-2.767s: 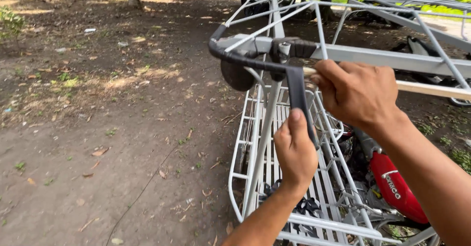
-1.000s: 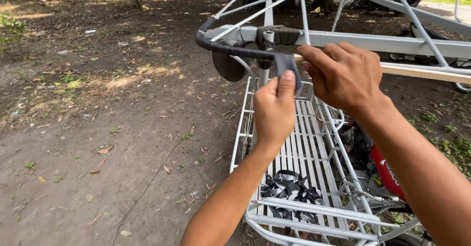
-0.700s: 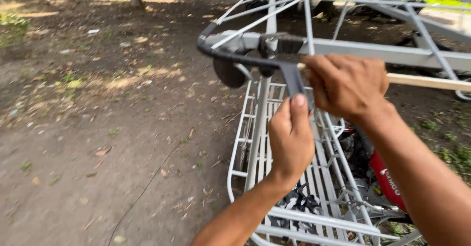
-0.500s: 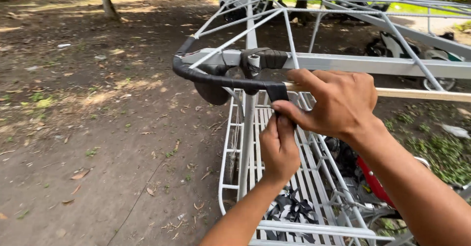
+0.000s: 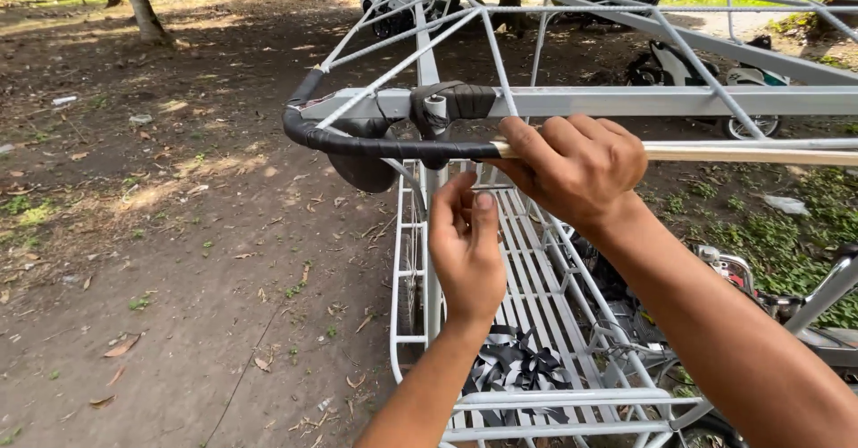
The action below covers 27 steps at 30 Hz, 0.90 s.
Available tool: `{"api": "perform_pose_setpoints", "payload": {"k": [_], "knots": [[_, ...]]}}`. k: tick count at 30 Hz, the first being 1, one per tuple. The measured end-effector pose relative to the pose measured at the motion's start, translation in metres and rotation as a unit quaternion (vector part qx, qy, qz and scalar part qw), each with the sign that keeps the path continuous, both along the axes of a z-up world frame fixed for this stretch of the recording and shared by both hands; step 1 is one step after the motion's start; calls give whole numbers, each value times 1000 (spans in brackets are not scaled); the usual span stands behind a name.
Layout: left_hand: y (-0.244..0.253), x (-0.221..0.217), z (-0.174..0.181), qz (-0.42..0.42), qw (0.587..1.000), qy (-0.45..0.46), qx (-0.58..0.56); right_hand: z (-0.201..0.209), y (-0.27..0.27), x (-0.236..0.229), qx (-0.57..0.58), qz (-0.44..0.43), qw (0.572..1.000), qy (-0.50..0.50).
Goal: Wrapping a metal frame of a motorcycle sidecar with black adhesive strips for protection or grip.
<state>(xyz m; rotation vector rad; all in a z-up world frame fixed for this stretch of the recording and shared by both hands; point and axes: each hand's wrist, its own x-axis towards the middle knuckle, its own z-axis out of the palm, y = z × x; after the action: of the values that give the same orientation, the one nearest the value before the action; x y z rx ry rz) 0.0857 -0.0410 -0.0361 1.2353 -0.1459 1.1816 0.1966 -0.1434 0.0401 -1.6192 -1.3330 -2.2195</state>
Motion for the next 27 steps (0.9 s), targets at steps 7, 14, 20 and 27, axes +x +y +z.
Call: {"api": "perform_pose_setpoints", "payload": {"k": [7, 14, 20, 27], "knots": [[15, 21, 27, -270, 956, -39, -105, 6, -1, -7, 0, -20, 1000, 22], [30, 27, 47, -458, 880, -2, -122, 10, -2, -11, -37, 35, 993, 102], [19, 32, 60, -410, 901, 15, -140, 10, -11, -16, -47, 90, 984, 144], [-1, -5, 57, -167, 982, 20, -88, 15, -25, -25, -95, 64, 987, 110]]}}
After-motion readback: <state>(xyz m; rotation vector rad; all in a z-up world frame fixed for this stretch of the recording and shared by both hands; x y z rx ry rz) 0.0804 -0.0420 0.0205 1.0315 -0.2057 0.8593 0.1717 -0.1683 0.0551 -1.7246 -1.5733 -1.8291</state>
